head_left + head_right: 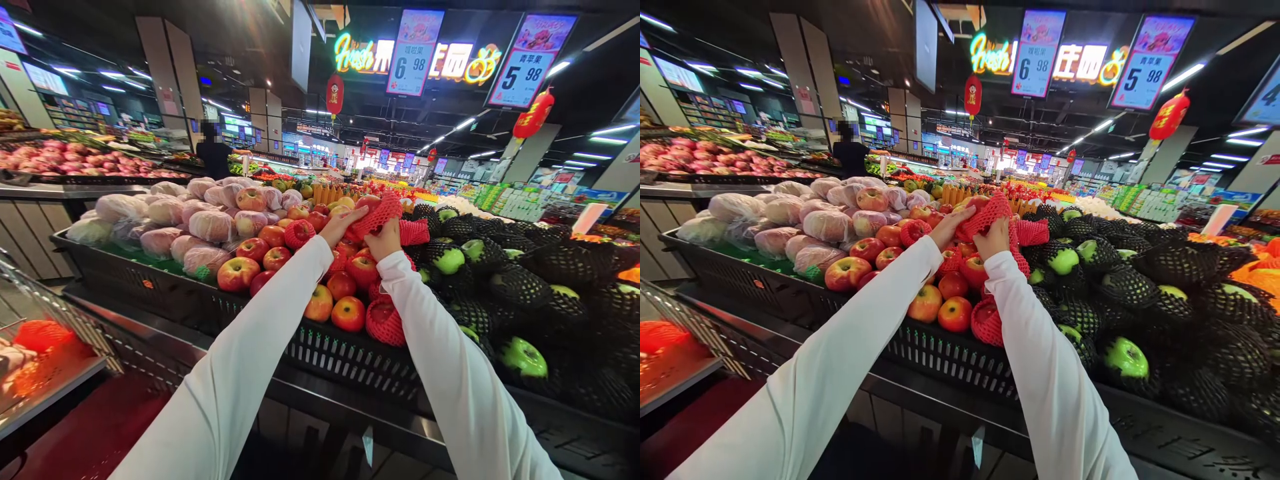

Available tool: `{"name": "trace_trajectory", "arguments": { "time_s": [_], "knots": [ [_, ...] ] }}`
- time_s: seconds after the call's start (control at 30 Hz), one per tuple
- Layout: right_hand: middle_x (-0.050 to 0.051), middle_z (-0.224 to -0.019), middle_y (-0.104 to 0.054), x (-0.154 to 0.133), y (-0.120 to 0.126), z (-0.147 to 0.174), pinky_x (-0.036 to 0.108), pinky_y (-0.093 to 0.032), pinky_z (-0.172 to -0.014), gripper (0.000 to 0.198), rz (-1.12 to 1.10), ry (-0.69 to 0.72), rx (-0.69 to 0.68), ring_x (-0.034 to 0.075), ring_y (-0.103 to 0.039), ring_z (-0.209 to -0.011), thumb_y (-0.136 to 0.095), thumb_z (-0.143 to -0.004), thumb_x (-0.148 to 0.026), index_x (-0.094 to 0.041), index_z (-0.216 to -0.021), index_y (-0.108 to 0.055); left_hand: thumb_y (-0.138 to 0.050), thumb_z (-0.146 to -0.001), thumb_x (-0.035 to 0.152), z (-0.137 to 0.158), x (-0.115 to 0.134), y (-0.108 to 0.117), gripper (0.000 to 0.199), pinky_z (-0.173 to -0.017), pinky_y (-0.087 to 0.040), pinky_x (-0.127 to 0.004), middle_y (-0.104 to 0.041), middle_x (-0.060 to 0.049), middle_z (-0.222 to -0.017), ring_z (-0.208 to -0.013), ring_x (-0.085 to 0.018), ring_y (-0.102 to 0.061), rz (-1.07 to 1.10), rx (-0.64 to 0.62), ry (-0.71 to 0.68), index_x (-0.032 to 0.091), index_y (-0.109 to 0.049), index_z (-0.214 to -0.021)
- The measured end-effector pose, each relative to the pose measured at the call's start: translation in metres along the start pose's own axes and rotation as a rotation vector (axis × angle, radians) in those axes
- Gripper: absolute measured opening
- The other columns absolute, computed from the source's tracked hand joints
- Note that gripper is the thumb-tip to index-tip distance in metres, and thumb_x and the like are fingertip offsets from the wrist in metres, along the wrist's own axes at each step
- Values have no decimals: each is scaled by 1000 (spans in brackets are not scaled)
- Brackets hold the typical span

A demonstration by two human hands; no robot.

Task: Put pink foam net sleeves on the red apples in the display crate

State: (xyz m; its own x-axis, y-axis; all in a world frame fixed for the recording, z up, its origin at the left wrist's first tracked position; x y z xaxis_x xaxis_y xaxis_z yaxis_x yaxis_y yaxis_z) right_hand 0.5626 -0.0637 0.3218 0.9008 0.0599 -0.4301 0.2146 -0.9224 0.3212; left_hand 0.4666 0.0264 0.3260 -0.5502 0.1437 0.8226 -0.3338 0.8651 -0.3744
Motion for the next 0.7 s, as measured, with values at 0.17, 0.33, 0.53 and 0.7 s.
{"name": "trace_trajectory", "arguments": {
  "time_s": [0.17,0.33,0.53,0.7],
  "knots": [
    [19,-119,-60,-6,1,0,55,-39,-112,60,-99,-68,15,35,-55,-119,-84,-54,-24,-14,-106,-56,-69,-86,45,2,2,8,29,-56,-50,-25,-70,-1,-74,-60,-17,-65,57,220,12,19,-70,-98],
    [12,-113,-64,-6,-3,-1,53,-45,-106,50,-281,-67,51,30,-62,-109,-74,-57,-17,-18,-102,-54,-71,-75,44,2,3,8,32,-51,-46,-22,-68,1,-71,-61,-15,-63,100,165,-3,18,-68,-94],
    [11,-111,-65,-6,1,1,52,-46,-105,51,-286,-85,66,29,-62,-106,-75,-55,-21,-18,-102,-56,-77,-57,32,-6,3,7,30,-76,-50,-25,-70,0,-82,-80,-17,-65,-21,-81,-178,16,-68,-82],
    [9,-108,-62,-11,9,4,58,-41,-108,50,-139,-97,110,33,-58,-111,-77,-50,-25,-21,-94,-54,-74,-62,36,-13,-1,9,28,-95,-47,-29,-74,-4,-96,-102,-23,-65,-98,-146,-213,15,-73,-82]
  ]
}}
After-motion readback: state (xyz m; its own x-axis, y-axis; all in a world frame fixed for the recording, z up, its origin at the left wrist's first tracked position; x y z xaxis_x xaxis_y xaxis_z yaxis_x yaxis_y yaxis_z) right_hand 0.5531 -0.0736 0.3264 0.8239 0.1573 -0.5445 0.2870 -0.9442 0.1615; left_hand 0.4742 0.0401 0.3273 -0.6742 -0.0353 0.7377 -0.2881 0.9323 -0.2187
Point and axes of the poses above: each hand's wrist, its own z-axis away from the middle knuckle, its own y-axis out of the back of the hand, x = y × z, the point moved 4 cm from there along -z, towards the middle knuckle
